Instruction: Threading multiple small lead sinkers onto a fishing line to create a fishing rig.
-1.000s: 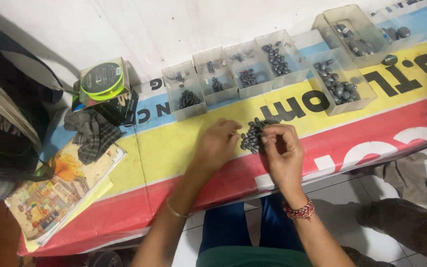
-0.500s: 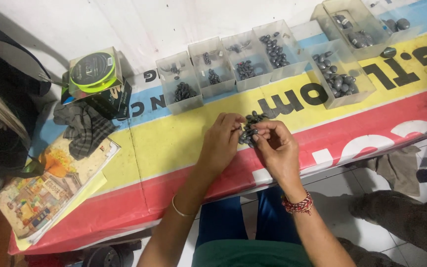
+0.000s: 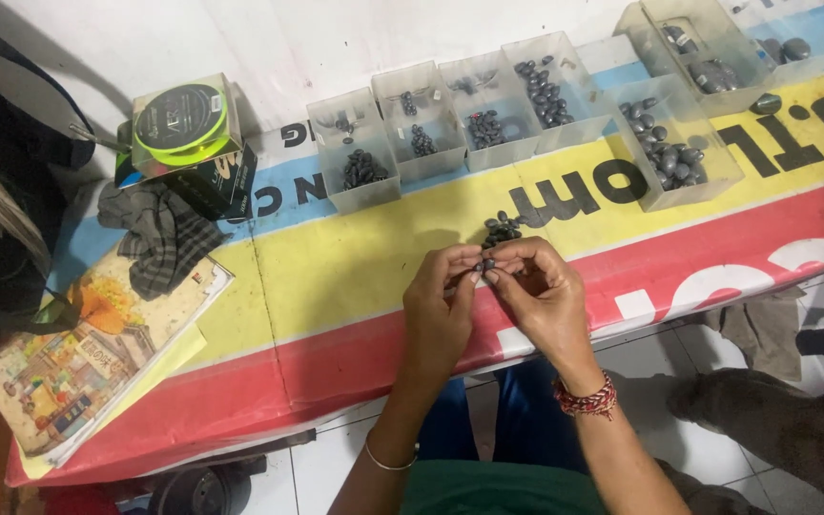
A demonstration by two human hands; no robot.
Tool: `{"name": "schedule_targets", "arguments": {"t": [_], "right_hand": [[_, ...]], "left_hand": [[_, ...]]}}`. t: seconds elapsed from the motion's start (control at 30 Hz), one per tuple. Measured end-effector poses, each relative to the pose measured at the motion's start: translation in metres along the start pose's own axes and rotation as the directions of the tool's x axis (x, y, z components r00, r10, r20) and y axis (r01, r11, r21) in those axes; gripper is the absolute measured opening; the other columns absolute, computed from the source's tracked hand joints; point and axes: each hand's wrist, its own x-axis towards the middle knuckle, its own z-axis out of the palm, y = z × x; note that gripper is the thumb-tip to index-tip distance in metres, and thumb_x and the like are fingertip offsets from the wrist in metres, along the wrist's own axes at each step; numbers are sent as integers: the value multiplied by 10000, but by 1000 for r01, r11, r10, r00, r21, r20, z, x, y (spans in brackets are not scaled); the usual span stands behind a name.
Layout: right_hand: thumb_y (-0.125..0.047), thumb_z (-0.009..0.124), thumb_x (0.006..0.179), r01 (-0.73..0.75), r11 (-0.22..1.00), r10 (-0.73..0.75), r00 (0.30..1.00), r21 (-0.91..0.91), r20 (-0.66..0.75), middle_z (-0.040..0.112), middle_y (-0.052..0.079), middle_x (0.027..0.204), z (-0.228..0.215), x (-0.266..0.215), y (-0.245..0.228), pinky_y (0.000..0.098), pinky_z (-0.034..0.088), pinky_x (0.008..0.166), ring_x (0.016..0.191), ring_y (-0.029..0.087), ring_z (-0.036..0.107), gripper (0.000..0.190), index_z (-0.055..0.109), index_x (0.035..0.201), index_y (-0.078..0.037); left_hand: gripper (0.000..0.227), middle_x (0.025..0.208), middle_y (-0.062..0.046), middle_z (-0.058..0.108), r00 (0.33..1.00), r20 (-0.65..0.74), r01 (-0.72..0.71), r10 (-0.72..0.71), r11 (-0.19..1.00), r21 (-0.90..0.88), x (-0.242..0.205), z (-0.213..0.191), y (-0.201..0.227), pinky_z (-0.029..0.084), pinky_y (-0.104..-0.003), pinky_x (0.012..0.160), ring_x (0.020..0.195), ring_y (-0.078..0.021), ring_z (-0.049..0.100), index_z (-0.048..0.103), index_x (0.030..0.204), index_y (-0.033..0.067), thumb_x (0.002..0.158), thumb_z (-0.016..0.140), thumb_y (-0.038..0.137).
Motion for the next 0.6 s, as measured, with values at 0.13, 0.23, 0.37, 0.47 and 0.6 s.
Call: {"name": "schedule_targets", "arguments": {"t": [0.13,0.23,0.37,0.47,0.6], "right_hand": [[69,799,819,11,999,-10,1000,-39,20,703,107,859,2,3,-7,287,569,748,778,128,657,176,722,969,20],[41,824,806,56,992,-51,998,-112,46,710,119,881,1,4,-4,296,557,749,782,159,664,163,742,942,9],[22,828,809,83,986,-74,995,-145,66,715,115,895,-1,3,0,301,543,752,796,166,666,154,753,938,-18],[42,809,817,58,993,-52,997,-106,59,703,117,878,1,2,-4,304,544,765,802,165,659,181,740,978,-4],[60,801,819,-12,1000,12,999,-18,31,709,109,891,2,-3,-1,297,552,796,824,135,658,267,704,1066,33]], "left_hand": [[271,1102,-204,693,1000,-22,6,-5,1000,20,-3,0,8,622,-482,855,1041,-413,722,629,1246,17,978,600,-19],[259,1104,-192,704,999,-42,-13,14,999,30,-4,1,3,622,-473,858,1047,-408,722,637,1239,29,986,598,-11],[246,1103,-211,700,999,-46,-11,13,999,41,-5,2,2,624,-484,862,1020,-406,727,640,1231,29,991,602,-8],[239,1087,-201,695,998,-58,-23,26,998,51,-5,1,4,625,-473,855,1004,-388,728,643,1220,27,987,605,-14],[242,1087,-186,702,998,-55,-20,23,998,55,-6,1,5,630,-448,858,993,-362,738,657,1212,44,980,626,-18]]}}
